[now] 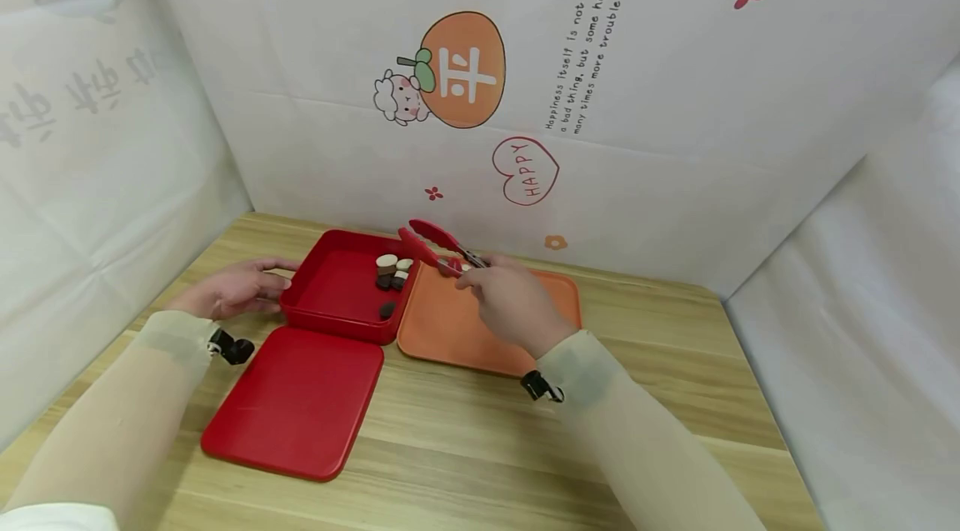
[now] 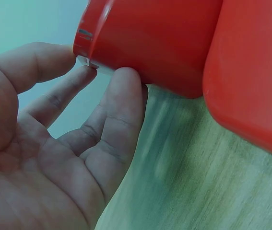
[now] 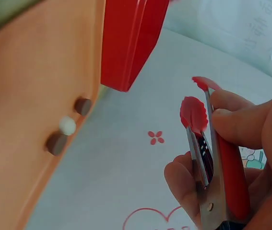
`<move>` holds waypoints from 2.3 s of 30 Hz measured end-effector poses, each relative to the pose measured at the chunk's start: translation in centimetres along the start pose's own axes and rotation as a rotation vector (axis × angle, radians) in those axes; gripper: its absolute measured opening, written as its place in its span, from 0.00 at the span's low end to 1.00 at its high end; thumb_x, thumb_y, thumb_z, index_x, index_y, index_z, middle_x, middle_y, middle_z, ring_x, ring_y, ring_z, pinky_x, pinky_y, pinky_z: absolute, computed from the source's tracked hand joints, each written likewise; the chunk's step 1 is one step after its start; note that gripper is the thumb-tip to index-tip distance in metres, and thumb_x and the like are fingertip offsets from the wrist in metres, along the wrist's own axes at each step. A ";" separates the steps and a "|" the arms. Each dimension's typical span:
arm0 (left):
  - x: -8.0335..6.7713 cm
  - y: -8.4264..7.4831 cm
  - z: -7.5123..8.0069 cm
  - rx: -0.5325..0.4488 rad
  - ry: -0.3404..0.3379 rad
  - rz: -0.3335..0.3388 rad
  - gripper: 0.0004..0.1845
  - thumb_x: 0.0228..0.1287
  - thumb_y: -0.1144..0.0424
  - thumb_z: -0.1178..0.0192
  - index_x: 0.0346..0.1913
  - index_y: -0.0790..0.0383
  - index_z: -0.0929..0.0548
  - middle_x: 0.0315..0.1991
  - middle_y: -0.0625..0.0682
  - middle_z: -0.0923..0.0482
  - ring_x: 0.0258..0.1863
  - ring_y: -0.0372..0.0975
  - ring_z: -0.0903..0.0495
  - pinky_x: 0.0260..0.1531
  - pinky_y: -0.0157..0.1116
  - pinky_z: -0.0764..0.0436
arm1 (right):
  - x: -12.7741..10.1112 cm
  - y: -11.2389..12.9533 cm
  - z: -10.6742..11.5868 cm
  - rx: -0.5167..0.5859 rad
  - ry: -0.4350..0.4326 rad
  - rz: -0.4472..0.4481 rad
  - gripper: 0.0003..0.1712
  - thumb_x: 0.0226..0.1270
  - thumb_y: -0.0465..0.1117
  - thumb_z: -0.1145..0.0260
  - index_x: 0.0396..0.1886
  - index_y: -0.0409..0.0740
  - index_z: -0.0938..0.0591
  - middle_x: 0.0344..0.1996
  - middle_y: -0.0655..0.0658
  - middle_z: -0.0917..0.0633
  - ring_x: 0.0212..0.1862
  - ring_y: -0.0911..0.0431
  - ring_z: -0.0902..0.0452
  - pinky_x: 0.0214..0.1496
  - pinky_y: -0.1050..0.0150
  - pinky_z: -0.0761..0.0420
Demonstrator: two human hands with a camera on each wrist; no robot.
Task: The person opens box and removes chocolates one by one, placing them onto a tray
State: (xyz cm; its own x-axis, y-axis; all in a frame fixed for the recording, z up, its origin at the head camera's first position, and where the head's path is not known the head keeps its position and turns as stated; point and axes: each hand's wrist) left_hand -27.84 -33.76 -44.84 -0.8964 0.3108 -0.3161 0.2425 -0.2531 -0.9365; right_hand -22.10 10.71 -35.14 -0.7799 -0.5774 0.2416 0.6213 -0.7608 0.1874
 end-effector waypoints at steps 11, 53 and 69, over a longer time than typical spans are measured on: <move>0.0 -0.2 -0.1 -0.006 0.001 0.009 0.32 0.76 0.69 0.49 0.77 0.67 0.46 0.65 0.72 0.32 0.60 0.57 0.26 0.48 0.43 0.20 | 2.9 1.4 1.4 -0.162 0.182 0.057 0.16 0.67 0.29 0.35 0.46 0.52 0.10 0.46 0.51 0.13 0.64 0.47 0.29 0.53 0.54 0.20; 0.3 0.2 0.2 -0.024 0.000 0.002 0.32 0.75 0.68 0.47 0.77 0.66 0.44 0.64 0.70 0.30 0.55 0.51 0.22 0.49 0.44 0.21 | 10.2 5.4 -2.3 -0.411 0.544 0.050 0.11 0.75 0.44 0.40 0.31 0.55 0.15 0.27 0.56 0.21 0.31 0.59 0.30 0.34 0.64 0.26; 0.0 -0.2 0.0 -0.001 0.004 -0.005 0.32 0.75 0.69 0.48 0.77 0.68 0.45 0.64 0.71 0.31 0.58 0.55 0.24 0.50 0.45 0.21 | 11.0 5.9 -2.4 -0.259 0.599 0.071 0.23 0.73 0.36 0.43 0.16 0.52 0.36 0.18 0.53 0.44 0.24 0.58 0.52 0.26 0.62 0.45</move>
State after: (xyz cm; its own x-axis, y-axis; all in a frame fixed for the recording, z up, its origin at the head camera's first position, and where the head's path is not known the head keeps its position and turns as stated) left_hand -27.87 -33.69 -44.65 -0.8961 0.3153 -0.3125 0.2388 -0.2510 -0.9381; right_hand -27.22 -0.84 -33.66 -0.6915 -0.6369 -0.3410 0.6927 -0.7185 -0.0628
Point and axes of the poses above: each hand's wrist, its own x-axis towards the middle knuckle, its own z-axis out of the back of the hand, y = z × x
